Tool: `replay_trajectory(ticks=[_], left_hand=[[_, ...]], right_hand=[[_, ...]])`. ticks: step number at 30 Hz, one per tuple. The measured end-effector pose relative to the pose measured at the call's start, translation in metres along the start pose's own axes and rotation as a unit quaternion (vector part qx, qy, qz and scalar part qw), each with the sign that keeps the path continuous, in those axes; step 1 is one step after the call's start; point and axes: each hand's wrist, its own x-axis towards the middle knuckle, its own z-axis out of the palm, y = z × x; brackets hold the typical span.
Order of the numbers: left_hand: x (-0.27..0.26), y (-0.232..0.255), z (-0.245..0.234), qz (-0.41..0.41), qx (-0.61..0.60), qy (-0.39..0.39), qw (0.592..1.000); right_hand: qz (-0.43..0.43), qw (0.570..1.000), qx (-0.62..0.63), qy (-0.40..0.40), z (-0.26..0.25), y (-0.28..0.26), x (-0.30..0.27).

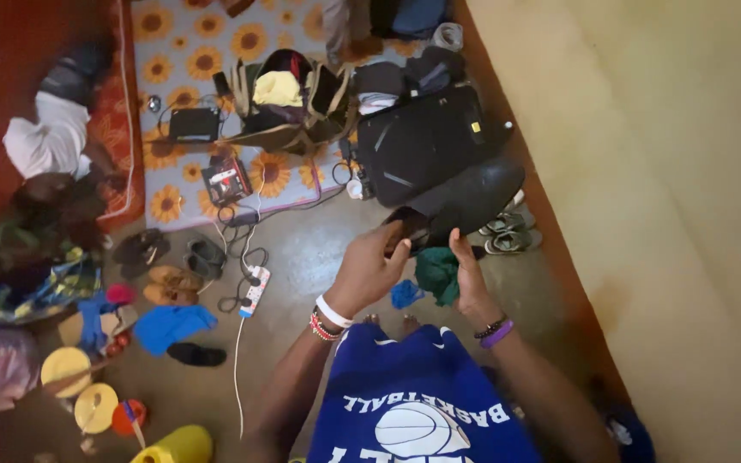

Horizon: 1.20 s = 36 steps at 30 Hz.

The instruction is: The person is polishing different pairs of shoes using a green cloth.

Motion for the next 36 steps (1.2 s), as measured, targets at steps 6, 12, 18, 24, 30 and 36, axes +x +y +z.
replay_trajectory(ticks=[6, 12, 18, 24, 30, 36], left_hand=[[-0.001, -0.047, 0.045, -0.052, 0.083, -0.057, 0.994], [-0.003, -0.078, 0.072, -0.192, -0.360, -0.067, 0.910], [-0.023, -0.097, 0.073, -0.084, -0.068, 0.000, 0.994], [-0.037, -0.025, 0.027, -0.017, 0.052, 0.102, 0.993], [-0.035, -0.041, 0.039, -0.106, -0.064, 0.145, 0.982], [-0.033, -0.110, 0.077, -0.167, -0.476, 0.120, 0.855]], right_hand=[[-0.047, 0.989, 0.049, -0.131, -0.004, 0.019, -0.002], [0.007, 0.997, -0.026, -0.079, 0.000, 0.028, -0.002], [0.061, 0.975, 0.082, -0.196, -0.005, 0.044, -0.001], [0.059, 0.987, 0.015, -0.148, 0.022, 0.017, 0.000], [0.063, 0.987, 0.004, -0.150, 0.031, 0.025, 0.003], [0.087, 0.986, -0.014, -0.143, 0.024, 0.042, 0.014]])
